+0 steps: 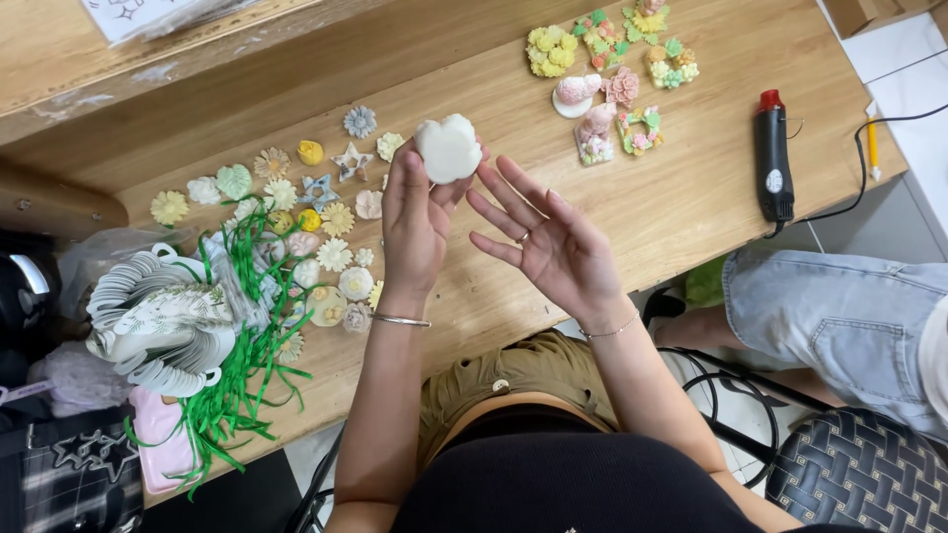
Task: Organize and display wax flower decorations on a shelf.
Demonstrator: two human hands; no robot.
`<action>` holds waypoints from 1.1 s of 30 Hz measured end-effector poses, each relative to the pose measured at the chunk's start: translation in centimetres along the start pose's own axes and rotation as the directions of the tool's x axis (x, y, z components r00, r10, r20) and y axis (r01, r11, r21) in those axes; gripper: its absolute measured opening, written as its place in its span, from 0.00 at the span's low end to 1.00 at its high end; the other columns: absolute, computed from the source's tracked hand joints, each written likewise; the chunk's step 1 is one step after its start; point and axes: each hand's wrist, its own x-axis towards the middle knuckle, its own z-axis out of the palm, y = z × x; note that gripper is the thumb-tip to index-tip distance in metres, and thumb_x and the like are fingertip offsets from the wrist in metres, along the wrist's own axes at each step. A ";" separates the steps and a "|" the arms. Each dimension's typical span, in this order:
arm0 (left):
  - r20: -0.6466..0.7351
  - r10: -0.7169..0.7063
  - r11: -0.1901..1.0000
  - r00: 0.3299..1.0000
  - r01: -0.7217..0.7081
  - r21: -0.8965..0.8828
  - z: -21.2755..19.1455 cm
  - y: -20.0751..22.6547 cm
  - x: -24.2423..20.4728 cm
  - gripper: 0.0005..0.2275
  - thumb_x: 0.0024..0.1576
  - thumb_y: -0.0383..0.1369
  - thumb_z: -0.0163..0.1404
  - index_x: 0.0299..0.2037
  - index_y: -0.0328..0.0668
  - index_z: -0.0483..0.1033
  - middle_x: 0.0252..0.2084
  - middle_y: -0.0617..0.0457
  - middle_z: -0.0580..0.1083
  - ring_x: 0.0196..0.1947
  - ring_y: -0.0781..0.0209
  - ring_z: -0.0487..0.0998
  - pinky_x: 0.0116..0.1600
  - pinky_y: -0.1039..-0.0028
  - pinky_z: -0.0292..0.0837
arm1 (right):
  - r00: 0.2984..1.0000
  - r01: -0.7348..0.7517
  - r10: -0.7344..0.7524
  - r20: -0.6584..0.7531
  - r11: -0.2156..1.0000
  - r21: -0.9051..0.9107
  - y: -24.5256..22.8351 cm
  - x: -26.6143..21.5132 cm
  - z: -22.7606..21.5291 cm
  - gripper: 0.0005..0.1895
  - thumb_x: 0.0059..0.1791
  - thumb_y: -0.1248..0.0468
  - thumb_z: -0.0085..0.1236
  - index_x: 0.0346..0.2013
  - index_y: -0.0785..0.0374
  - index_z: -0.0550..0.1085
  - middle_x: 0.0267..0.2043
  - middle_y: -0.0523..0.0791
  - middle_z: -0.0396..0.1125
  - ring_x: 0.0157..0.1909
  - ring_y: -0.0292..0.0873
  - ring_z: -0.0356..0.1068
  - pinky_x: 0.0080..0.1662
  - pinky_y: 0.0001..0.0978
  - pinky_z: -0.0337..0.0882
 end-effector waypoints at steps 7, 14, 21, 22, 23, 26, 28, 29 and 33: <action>0.000 0.043 0.997 0.999 -0.043 0.062 0.9 -0.8 -0.5 0.24 0.70 0.35 0.48 0.72 0.37 0.56 0.72 0.44 0.62 0.69 0.55 0.67 0.71 0.63 0.68 | 0.999 0.018 -0.016 -0.050 0.999 0.028 0.0 -0.1 -0.5 0.34 0.59 0.53 0.41 0.77 0.63 0.50 0.81 0.52 0.46 0.81 0.52 0.47 0.75 0.56 0.54; 0.086 0.070 0.943 0.994 -0.094 0.319 2.5 0.0 -0.7 0.36 0.57 0.24 0.63 0.73 0.42 0.53 0.70 0.45 0.64 0.68 0.57 0.70 0.70 0.66 0.71 | 0.997 0.035 -0.030 -0.072 0.997 0.062 0.2 -0.4 -1.3 0.33 0.60 0.52 0.40 0.76 0.64 0.53 0.77 0.53 0.53 0.78 0.51 0.52 0.74 0.55 0.57; 0.135 0.191 0.735 0.972 -0.233 0.636 3.8 0.1 -1.3 0.38 0.52 0.25 0.69 0.71 0.40 0.59 0.64 0.47 0.71 0.66 0.58 0.73 0.73 0.65 0.71 | 0.994 0.053 -0.048 -0.093 0.997 0.052 0.2 -0.5 -1.5 0.30 0.61 0.53 0.37 0.74 0.66 0.57 0.73 0.56 0.58 0.75 0.55 0.58 0.73 0.54 0.58; 0.135 0.190 0.736 0.972 -0.232 0.636 4.0 0.4 -1.4 0.38 0.52 0.25 0.69 0.71 0.40 0.59 0.64 0.47 0.71 0.66 0.58 0.73 0.73 0.65 0.71 | 0.994 0.053 -0.048 -0.094 0.997 0.053 0.2 -0.5 -1.6 0.30 0.61 0.53 0.37 0.74 0.66 0.57 0.73 0.56 0.58 0.75 0.55 0.58 0.73 0.54 0.58; 0.158 0.229 0.645 0.961 -0.271 0.714 4.2 0.7 -1.4 0.37 0.52 0.27 0.70 0.70 0.41 0.60 0.63 0.48 0.72 0.65 0.58 0.74 0.72 0.66 0.71 | 0.993 0.054 -0.048 -0.109 0.997 0.051 0.3 -0.5 -1.8 0.30 0.61 0.53 0.37 0.74 0.67 0.57 0.73 0.56 0.58 0.75 0.55 0.58 0.73 0.54 0.58; 0.217 0.274 0.487 0.937 -0.330 0.809 4.8 1.3 -1.6 0.37 0.51 0.29 0.71 0.69 0.41 0.62 0.62 0.50 0.72 0.64 0.57 0.75 0.70 0.68 0.72 | 0.989 0.075 -0.064 -0.136 0.995 0.070 0.3 -0.3 -2.1 0.29 0.61 0.53 0.37 0.73 0.68 0.57 0.73 0.57 0.58 0.74 0.55 0.59 0.73 0.55 0.61; 0.250 0.283 0.431 0.926 -0.355 0.830 5.1 1.5 -1.6 0.37 0.51 0.29 0.70 0.69 0.41 0.62 0.61 0.50 0.72 0.63 0.56 0.75 0.69 0.68 0.73 | 0.985 0.096 -0.082 -0.151 0.992 0.087 0.0 0.1 -2.2 0.29 0.62 0.54 0.38 0.73 0.69 0.57 0.72 0.56 0.58 0.73 0.55 0.60 0.72 0.57 0.63; 0.275 0.263 0.373 0.925 -0.360 0.855 5.2 1.6 -1.7 0.37 0.51 0.29 0.70 0.70 0.42 0.62 0.61 0.50 0.73 0.62 0.54 0.74 0.67 0.67 0.72 | 0.985 0.107 -0.095 -0.147 0.991 0.076 -0.1 0.2 -2.1 0.29 0.62 0.55 0.39 0.75 0.66 0.55 0.72 0.56 0.59 0.72 0.55 0.61 0.71 0.55 0.64; 0.361 0.224 0.234 0.905 -0.409 0.882 5.8 2.2 -1.6 0.37 0.53 0.31 0.69 0.71 0.43 0.61 0.61 0.51 0.72 0.59 0.54 0.73 0.66 0.62 0.69 | 0.983 0.123 -0.115 -0.144 0.991 0.054 0.0 0.7 -3.1 0.29 0.63 0.57 0.42 0.77 0.63 0.52 0.69 0.57 0.60 0.66 0.59 0.65 0.68 0.52 0.69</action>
